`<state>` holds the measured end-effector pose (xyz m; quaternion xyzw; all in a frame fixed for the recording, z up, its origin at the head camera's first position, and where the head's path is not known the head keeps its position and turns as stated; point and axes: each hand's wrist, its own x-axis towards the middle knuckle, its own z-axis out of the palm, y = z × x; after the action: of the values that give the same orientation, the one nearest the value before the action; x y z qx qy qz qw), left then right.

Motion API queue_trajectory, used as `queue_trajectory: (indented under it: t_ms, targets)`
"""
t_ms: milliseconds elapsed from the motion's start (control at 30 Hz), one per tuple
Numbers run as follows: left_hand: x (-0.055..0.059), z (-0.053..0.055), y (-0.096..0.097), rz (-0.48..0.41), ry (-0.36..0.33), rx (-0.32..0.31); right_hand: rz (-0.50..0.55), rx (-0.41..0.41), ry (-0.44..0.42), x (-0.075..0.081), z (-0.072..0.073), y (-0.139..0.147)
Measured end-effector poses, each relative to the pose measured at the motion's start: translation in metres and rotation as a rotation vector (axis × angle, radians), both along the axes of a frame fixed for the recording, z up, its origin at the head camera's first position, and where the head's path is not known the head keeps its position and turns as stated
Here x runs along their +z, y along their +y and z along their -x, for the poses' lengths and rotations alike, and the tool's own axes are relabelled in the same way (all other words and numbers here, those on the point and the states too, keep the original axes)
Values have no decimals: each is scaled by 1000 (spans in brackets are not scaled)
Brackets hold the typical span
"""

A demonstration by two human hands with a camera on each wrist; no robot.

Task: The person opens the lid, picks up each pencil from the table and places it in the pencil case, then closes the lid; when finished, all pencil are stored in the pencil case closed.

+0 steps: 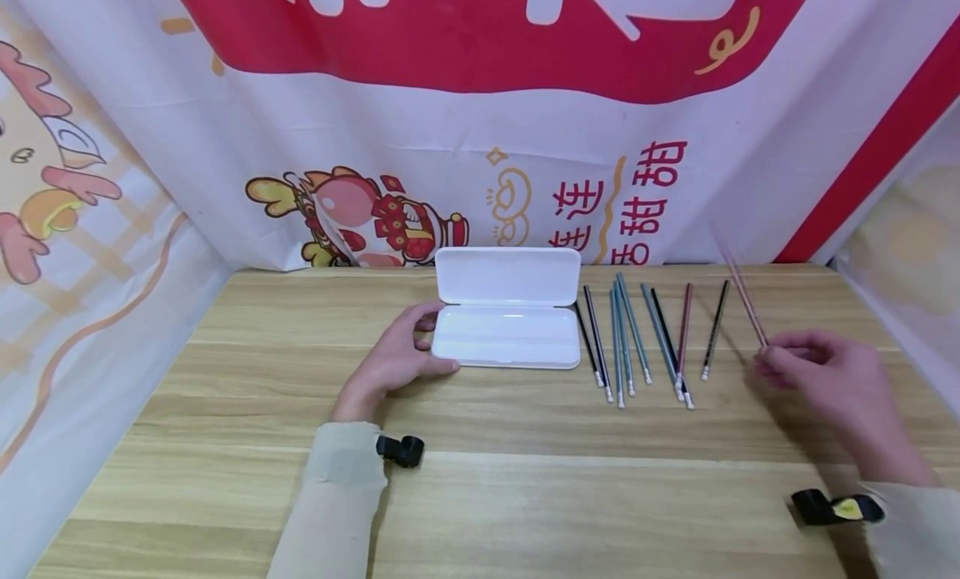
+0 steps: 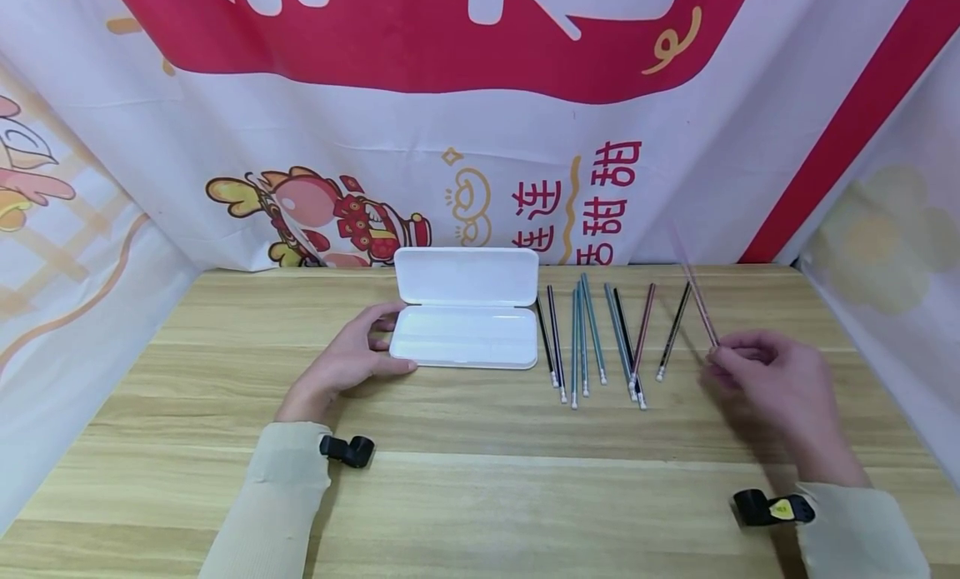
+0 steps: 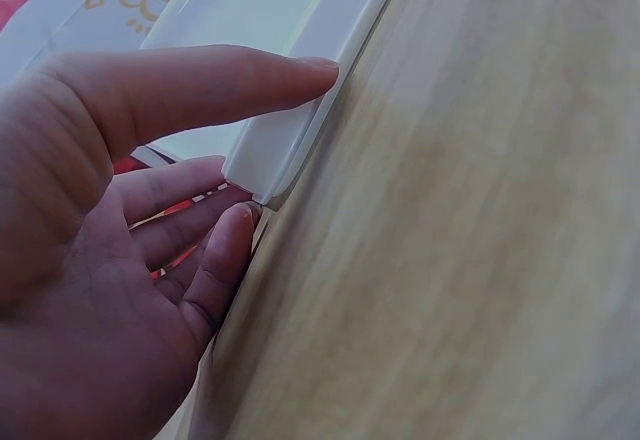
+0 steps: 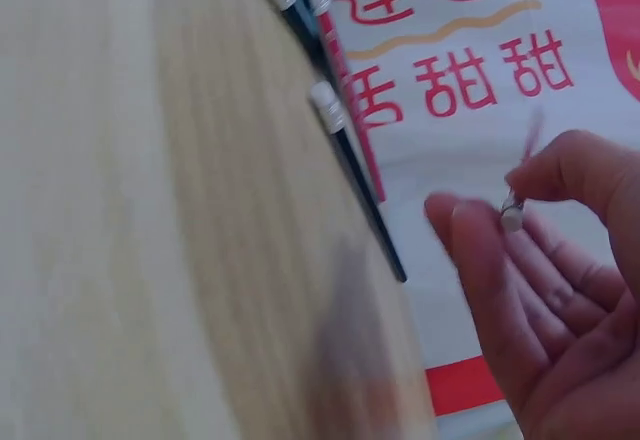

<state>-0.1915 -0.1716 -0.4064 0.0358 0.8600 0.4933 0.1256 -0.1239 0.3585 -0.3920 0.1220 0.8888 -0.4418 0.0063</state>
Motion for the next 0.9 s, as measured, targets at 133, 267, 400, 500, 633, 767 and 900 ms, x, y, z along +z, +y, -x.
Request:
queue_trajectory:
  t_ms: [133,267,400,500,633,767,900]
  targets:
    - [1,0,0,-2,-1,1,23,48,16,5,0,-6]
    - [1,0,0,3,1,1,-15,106,-6,8,-1,-12]
    - [0,-1,0,8,2,3,4,173,19,9,-1,-18]
    - [2,-1,0,7,4,1,-4,205,42,8,-1,-24]
    - [3,-2,-1,11,6,-2,-48,222,57,11,4,-34]
    - [2,-2,-1,15,-1,6,-83,238,61,22,14,-47]
    - [1,-2,0,15,0,9,-60,274,55,31,25,-62]
